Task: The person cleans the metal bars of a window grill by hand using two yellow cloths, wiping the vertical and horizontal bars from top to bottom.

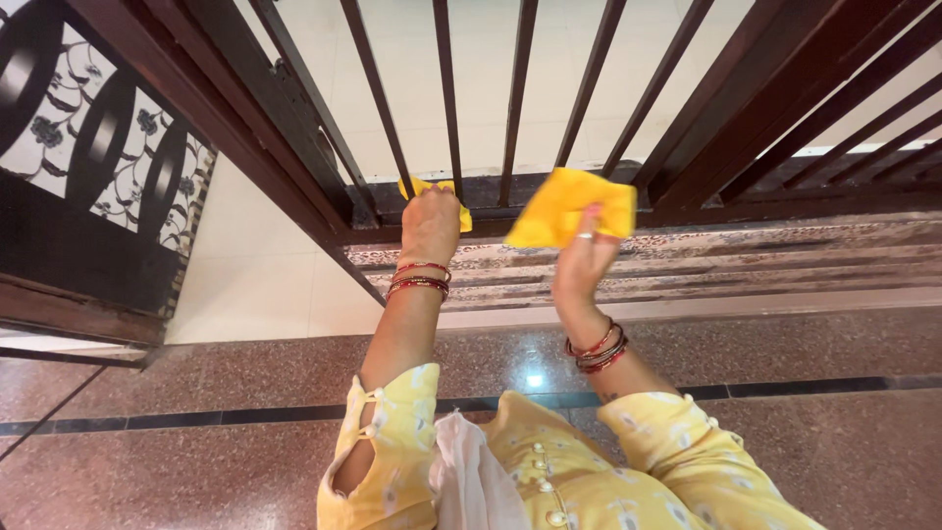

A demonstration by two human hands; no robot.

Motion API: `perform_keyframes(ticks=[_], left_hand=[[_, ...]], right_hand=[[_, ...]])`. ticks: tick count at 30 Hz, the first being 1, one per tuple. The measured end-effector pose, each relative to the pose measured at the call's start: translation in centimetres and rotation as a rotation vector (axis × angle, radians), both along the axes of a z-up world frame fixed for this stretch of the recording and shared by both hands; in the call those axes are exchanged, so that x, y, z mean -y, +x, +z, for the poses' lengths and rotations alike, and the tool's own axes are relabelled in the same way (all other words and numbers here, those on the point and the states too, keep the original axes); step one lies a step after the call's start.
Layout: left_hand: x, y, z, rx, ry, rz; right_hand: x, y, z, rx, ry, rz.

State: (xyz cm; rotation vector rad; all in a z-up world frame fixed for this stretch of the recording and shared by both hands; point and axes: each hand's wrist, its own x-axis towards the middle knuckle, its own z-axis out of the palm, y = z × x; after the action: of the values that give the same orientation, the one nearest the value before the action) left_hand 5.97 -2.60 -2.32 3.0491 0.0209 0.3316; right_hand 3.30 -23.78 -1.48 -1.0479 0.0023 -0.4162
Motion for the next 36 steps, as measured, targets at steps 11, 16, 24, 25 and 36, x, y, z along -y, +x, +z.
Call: perform_keyframes(ticks=[11, 16, 24, 25, 36], left_hand=[[0.4, -0.1, -1.2, 0.026, 0.064, 0.024], [0.5, -0.3, -1.0, 0.017, 0.029, 0.030], [0.4, 0.1, -1.1, 0.042, 0.037, 0.009], [0.4, 0.0, -1.1, 0.035, 0.039, 0.006], [0.4, -0.8, -0.2, 0.073, -0.002, 0.006]], right_hand=[[-1.9, 6.4, 4.5, 0.411, -0.504, -0.091], [-2.0, 5.5, 2.0, 0.388, -0.565, -0.038], [4.4, 1.0, -2.1, -0.113, -0.565, 0.136], [5.3, 0.6, -2.2, -0.186, -0.514, 0.111], [7.1, 4.6, 4.2, 0.364, -0.457, -0.146]])
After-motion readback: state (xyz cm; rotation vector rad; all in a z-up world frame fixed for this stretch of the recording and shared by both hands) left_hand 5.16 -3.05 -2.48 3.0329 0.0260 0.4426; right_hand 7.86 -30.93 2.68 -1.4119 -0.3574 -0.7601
